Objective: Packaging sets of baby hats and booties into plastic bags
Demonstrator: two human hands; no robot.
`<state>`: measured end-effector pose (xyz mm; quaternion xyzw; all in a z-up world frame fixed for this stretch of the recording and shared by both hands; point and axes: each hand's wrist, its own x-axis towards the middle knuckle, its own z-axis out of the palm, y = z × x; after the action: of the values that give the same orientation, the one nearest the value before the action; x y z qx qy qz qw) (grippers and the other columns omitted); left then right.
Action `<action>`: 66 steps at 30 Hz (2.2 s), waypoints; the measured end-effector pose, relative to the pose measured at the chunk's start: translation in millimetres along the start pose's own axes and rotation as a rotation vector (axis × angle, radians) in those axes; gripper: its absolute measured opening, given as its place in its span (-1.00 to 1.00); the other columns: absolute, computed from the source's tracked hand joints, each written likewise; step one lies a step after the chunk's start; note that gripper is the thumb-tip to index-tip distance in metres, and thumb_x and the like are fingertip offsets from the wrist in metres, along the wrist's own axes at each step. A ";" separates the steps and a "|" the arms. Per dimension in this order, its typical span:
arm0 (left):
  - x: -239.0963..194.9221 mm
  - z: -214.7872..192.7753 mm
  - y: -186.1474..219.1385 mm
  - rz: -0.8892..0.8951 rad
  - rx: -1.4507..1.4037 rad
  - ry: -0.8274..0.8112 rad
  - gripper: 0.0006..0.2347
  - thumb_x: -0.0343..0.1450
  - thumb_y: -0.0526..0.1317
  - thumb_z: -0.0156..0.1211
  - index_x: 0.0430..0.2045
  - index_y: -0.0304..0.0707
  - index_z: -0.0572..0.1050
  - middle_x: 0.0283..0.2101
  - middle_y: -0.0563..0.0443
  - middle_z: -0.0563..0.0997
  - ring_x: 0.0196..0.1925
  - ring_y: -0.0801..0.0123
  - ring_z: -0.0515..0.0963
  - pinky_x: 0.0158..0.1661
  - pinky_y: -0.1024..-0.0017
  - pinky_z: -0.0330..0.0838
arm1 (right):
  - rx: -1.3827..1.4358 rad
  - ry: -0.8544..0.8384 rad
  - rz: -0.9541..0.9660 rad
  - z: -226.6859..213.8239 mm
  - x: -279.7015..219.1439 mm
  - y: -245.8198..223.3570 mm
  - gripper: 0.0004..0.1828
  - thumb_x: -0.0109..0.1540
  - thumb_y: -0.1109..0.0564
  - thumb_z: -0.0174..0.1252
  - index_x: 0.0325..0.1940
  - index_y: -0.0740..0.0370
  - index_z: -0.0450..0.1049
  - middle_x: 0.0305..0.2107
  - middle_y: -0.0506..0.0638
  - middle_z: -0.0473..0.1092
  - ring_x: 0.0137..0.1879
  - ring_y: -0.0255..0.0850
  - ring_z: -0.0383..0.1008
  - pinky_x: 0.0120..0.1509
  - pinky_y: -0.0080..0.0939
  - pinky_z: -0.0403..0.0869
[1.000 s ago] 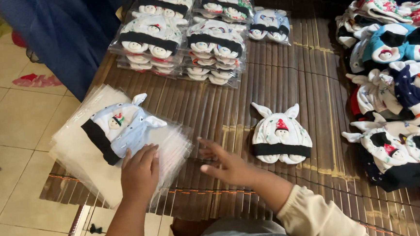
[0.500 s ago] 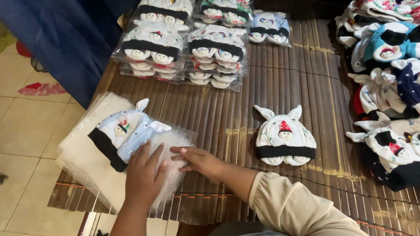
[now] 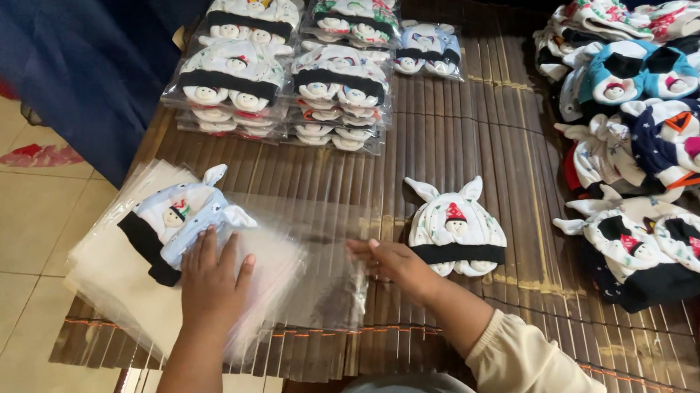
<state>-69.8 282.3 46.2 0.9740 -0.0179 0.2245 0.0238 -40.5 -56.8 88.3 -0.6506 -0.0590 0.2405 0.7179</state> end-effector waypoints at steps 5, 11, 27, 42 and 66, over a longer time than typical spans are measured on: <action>8.3 -12.8 56.9 -0.113 0.074 -0.045 -0.50 0.43 0.20 0.01 0.16 -0.02 0.50 0.32 -0.26 0.42 0.43 -0.13 0.35 0.31 -0.20 0.20 | -0.263 0.155 0.076 -20.9 -26.3 -11.3 -0.51 0.40 -0.16 -0.09 0.27 0.06 0.54 0.19 0.13 0.47 0.39 0.06 0.37 0.39 0.10 0.41; 11.5 -1.5 131.7 0.027 -0.011 -0.062 -0.49 0.40 0.21 0.03 0.17 -0.02 0.47 0.19 -0.28 0.45 0.32 -0.17 0.38 0.24 -0.25 0.20 | -0.604 0.250 0.070 -37.9 -55.4 -21.6 -0.46 0.37 -0.19 -0.03 0.44 -0.15 0.34 0.06 0.05 0.53 0.24 0.10 0.48 0.34 0.11 0.43; 72.0 8.0 206.9 0.016 -0.003 -0.442 -0.48 0.49 0.25 -0.10 0.01 -0.27 0.34 0.27 -0.63 0.29 0.39 -0.48 0.24 0.28 -0.40 -0.14 | -1.274 0.800 0.402 -154.7 -55.9 7.1 -0.07 0.22 -0.65 -0.13 0.04 0.28 0.44 -0.07 0.19 0.40 0.12 0.18 0.50 0.03 0.13 0.56; 70.4 20.0 207.9 0.068 -0.040 -0.549 -0.25 0.45 0.30 -0.05 0.43 -0.23 0.08 0.43 -0.60 0.03 0.53 -0.46 -0.11 0.30 -0.43 -0.28 | -0.888 0.801 0.296 -147.8 -49.5 14.1 -0.32 0.20 -0.39 0.22 -0.04 0.28 0.36 -0.07 0.28 0.37 0.15 0.25 0.46 0.11 0.11 0.51; 74.6 15.0 262.6 0.863 -0.339 -0.053 -0.40 0.22 -0.27 0.37 0.21 0.04 0.34 0.40 -0.35 0.21 0.49 -0.18 0.13 0.27 -0.59 -0.20 | -0.781 0.741 0.284 -199.6 -73.9 3.1 -0.23 0.08 -0.23 0.41 0.26 0.09 0.35 -0.02 0.42 0.48 0.22 0.34 0.45 0.26 0.23 0.45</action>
<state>-8.2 17.5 75.5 0.8653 -0.4587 0.1827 0.0864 -26.7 -268.6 72.9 -0.9110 0.2008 0.0504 0.3567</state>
